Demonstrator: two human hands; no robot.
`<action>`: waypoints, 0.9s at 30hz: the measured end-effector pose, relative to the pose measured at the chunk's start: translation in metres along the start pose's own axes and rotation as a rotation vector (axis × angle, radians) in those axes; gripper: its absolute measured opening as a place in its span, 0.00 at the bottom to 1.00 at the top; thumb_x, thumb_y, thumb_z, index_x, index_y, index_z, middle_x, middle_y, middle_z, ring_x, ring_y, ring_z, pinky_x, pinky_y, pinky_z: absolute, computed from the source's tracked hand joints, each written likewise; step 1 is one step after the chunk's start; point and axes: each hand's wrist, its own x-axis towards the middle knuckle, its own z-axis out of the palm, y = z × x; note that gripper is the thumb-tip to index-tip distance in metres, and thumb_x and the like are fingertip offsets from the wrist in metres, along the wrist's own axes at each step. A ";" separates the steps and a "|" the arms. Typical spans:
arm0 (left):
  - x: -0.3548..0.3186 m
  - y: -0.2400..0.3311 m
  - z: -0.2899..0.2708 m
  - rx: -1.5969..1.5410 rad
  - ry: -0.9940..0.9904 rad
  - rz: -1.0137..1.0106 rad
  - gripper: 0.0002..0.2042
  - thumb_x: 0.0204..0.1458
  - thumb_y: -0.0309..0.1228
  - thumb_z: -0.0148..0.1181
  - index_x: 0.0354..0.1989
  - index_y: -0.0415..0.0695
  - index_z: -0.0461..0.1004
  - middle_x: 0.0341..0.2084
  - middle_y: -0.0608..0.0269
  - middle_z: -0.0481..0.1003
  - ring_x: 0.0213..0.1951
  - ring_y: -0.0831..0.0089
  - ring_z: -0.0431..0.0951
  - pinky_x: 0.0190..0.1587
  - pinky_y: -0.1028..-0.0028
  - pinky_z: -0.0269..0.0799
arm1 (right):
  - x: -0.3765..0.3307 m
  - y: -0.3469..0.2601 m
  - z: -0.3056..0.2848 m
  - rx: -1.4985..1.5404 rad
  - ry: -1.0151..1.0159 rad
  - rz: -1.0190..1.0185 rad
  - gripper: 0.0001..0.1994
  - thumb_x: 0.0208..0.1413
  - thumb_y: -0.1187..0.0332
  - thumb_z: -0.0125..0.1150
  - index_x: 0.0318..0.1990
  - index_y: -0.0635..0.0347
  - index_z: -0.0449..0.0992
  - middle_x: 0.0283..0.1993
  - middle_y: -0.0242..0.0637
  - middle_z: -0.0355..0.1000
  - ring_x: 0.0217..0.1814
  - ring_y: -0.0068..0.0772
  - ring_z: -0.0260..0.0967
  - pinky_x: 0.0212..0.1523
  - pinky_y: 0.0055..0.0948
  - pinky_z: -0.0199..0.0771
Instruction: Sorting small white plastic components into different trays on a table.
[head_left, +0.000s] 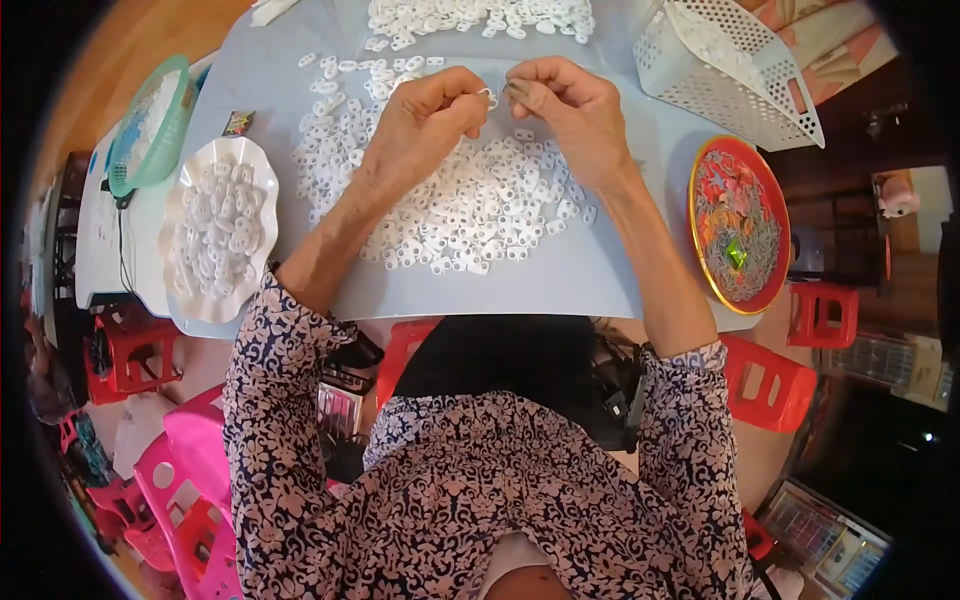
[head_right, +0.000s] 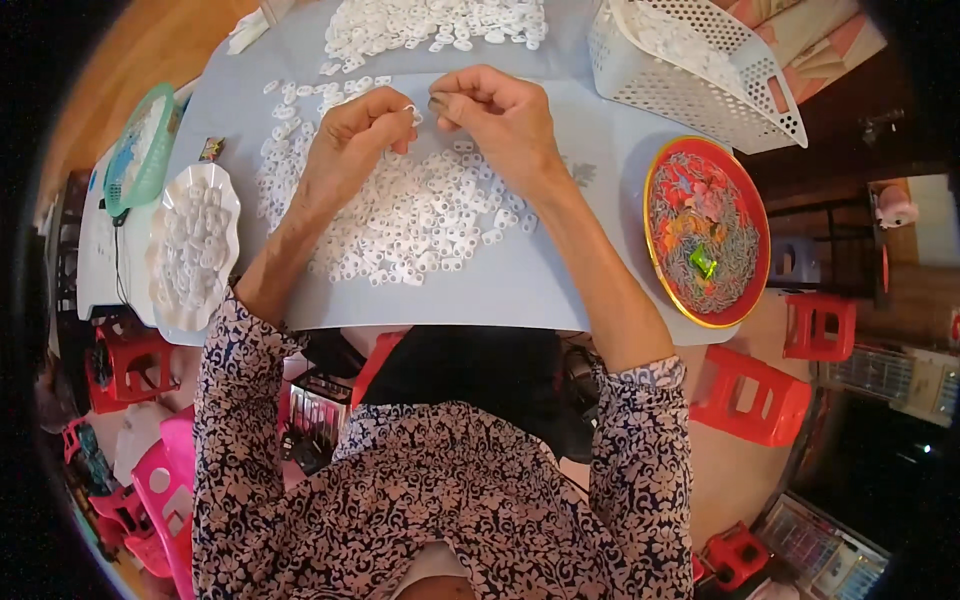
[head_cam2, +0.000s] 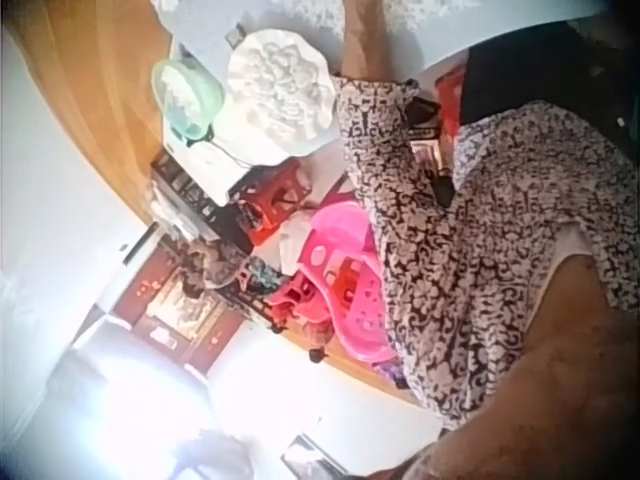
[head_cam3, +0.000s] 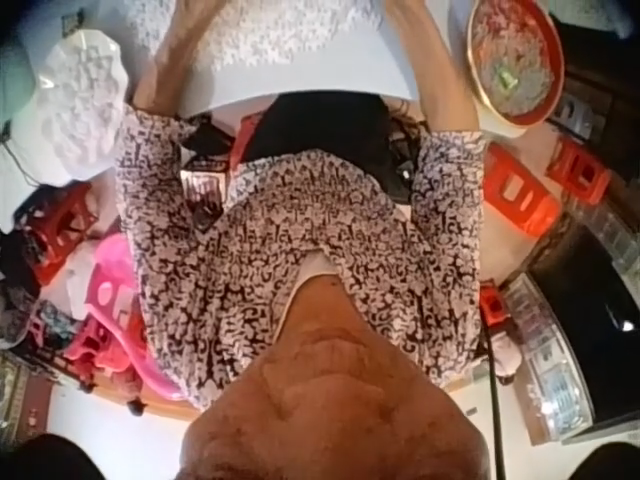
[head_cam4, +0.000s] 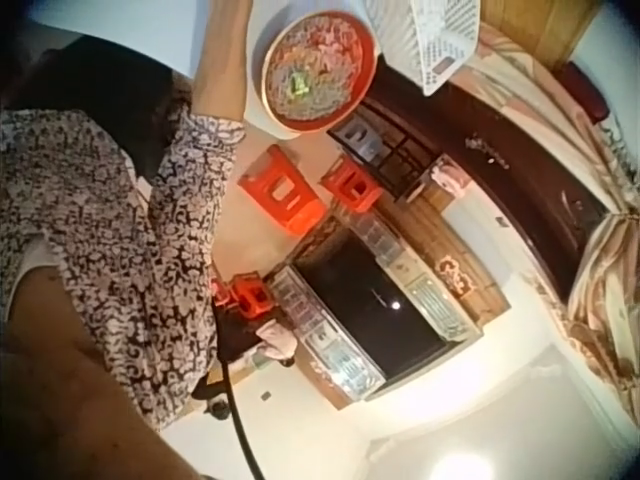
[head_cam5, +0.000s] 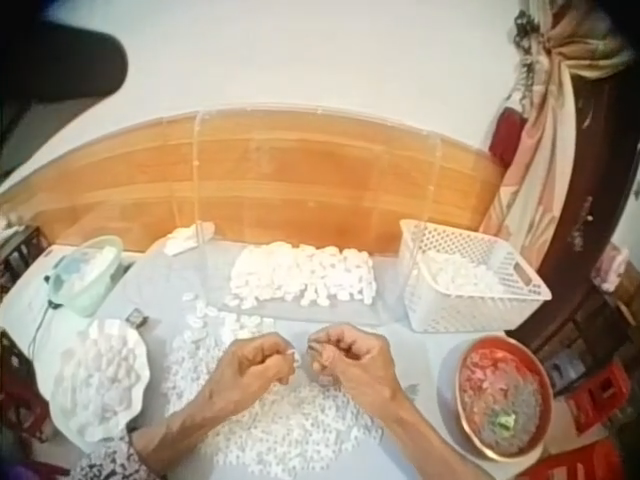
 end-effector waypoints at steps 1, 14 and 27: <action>0.000 0.000 0.000 0.012 0.001 -0.002 0.07 0.53 0.29 0.52 0.27 0.39 0.72 0.17 0.71 0.69 0.23 0.85 0.66 0.27 0.82 0.61 | 0.000 0.000 0.001 0.001 -0.004 0.001 0.06 0.54 0.73 0.60 0.37 0.65 0.77 0.30 0.32 0.75 0.32 0.19 0.71 0.35 0.19 0.73; -0.003 -0.005 0.002 0.043 -0.010 0.054 0.08 0.54 0.30 0.49 0.26 0.41 0.71 0.16 0.73 0.67 0.19 0.88 0.61 0.21 0.82 0.56 | -0.007 0.001 0.012 -0.003 0.006 -0.024 0.13 0.56 0.73 0.58 0.48 0.65 0.71 0.39 0.33 0.74 0.39 0.20 0.71 0.42 0.22 0.73; -0.003 -0.005 0.004 0.063 0.005 0.088 0.08 0.53 0.29 0.49 0.25 0.41 0.71 0.15 0.73 0.67 0.18 0.87 0.60 0.19 0.82 0.55 | -0.004 0.006 0.007 -0.028 0.001 -0.021 0.05 0.55 0.71 0.59 0.33 0.64 0.77 0.26 0.28 0.72 0.27 0.14 0.65 0.27 0.15 0.64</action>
